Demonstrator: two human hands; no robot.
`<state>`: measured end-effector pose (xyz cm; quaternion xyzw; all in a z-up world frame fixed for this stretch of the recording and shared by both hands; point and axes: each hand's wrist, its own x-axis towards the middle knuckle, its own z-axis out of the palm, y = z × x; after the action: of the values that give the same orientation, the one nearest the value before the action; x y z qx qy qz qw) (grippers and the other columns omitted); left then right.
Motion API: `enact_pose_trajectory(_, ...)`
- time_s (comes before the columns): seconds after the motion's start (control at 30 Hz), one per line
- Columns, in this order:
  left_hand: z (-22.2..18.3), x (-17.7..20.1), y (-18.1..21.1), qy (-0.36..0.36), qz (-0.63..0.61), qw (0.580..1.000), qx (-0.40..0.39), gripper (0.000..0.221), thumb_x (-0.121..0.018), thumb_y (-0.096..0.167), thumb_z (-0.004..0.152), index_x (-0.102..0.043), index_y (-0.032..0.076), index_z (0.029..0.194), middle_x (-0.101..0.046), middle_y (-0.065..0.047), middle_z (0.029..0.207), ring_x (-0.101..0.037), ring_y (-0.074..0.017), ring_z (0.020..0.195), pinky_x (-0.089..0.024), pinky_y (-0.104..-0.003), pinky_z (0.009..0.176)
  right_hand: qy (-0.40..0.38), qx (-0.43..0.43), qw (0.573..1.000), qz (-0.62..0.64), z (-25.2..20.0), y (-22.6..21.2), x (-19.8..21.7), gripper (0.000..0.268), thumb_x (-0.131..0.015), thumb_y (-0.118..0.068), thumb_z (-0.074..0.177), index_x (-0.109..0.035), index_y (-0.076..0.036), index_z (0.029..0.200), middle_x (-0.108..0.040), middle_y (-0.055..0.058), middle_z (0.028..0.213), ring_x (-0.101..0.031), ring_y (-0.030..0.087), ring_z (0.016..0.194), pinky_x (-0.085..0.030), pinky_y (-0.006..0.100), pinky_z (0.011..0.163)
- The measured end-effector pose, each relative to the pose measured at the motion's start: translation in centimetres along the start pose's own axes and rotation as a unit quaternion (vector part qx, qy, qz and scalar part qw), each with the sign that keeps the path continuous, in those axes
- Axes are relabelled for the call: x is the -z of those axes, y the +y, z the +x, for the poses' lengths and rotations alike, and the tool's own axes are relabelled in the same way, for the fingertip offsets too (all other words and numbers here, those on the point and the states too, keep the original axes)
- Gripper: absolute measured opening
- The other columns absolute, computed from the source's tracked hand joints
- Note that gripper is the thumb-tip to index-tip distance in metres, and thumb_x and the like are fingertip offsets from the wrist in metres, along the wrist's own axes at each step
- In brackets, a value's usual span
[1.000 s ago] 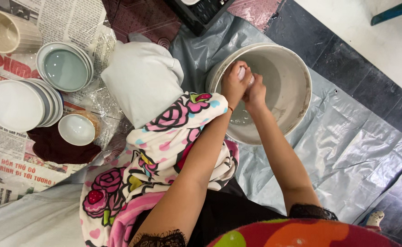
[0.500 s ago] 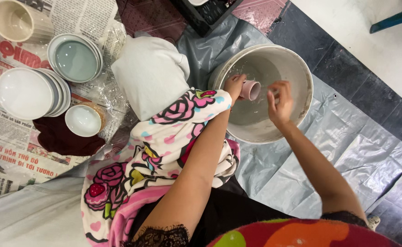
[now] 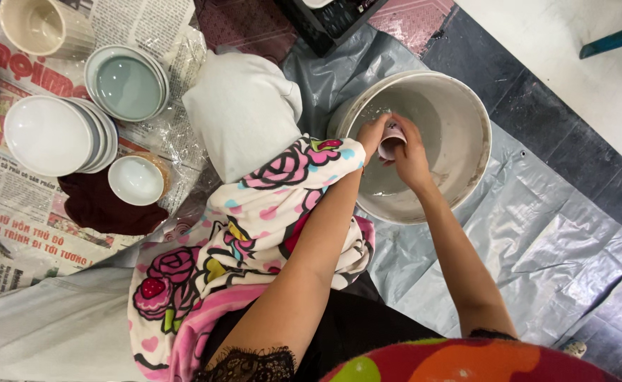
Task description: The person sits on the floor and repeatedly washes small ceramic cups and bowls in a bucket of water, then wipes them dry with a dark cloth. The person handles the items one at a time, rinsing them and placing them on a newspaper-covered surface.
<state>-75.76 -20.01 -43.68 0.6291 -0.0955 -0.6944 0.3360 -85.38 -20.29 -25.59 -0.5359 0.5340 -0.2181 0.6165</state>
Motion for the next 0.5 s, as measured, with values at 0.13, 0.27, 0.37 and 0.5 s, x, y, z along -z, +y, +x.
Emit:
enact_pose_trajectory(0.13,-0.7,-0.4,0.7,0.055,0.005,0.997,-0.048,0.053,-0.074,0.045,0.083,-0.071,-0.002,0.108,-0.076,-0.016,0.099,-0.072,-0.0252,0.089,-0.056,-0.036,0.079,-0.019,-0.03,0.996,0.086,-0.5,0.1,-0.4,0.078,-0.031,0.016,0.09,-0.021,-0.015,0.16,-0.044,0.02,0.147,-0.07,0.023,0.088,-0.061,0.033,0.062)
enact_pose_trajectory(0.27,-1.5,-0.1,0.9,0.139,0.083,0.987,-0.024,0.056,-0.077,0.046,0.082,-0.067,-0.002,0.108,-0.075,-0.02,0.1,-0.073,-0.0306,0.091,-0.056,-0.038,0.082,0.026,0.043,0.998,-0.034,-0.7,0.2,-1.7,0.077,-0.042,0.017,0.091,-0.033,-0.014,0.161,-0.052,0.021,0.143,-0.068,0.028,0.106,-0.06,0.04,0.08)
enact_pose_trajectory(0.37,-0.7,0.4,0.4,0.157,0.089,0.983,-0.009,0.053,-0.064,0.047,0.09,-0.071,-0.003,0.108,-0.076,-0.024,0.105,-0.073,-0.0366,0.095,-0.054,-0.042,0.086,0.067,0.174,0.94,-0.287,-0.8,-0.6,-3.0,0.084,-0.062,0.016,0.082,-0.037,-0.013,0.156,-0.045,0.017,0.148,-0.065,0.044,0.121,-0.057,0.051,0.097)
enact_pose_trajectory(0.5,0.3,0.4,0.5,0.143,0.113,0.981,0.061,0.062,-0.045,0.05,0.1,-0.072,-0.004,0.112,-0.072,-0.028,0.114,-0.067,-0.0438,0.105,-0.049,-0.047,0.093,0.038,0.103,0.917,-0.383,-0.5,-1.3,-3.8,0.088,-0.079,0.004,0.072,-0.041,-0.014,0.149,-0.04,0.02,0.15,-0.067,0.049,0.103,-0.058,0.052,0.079)
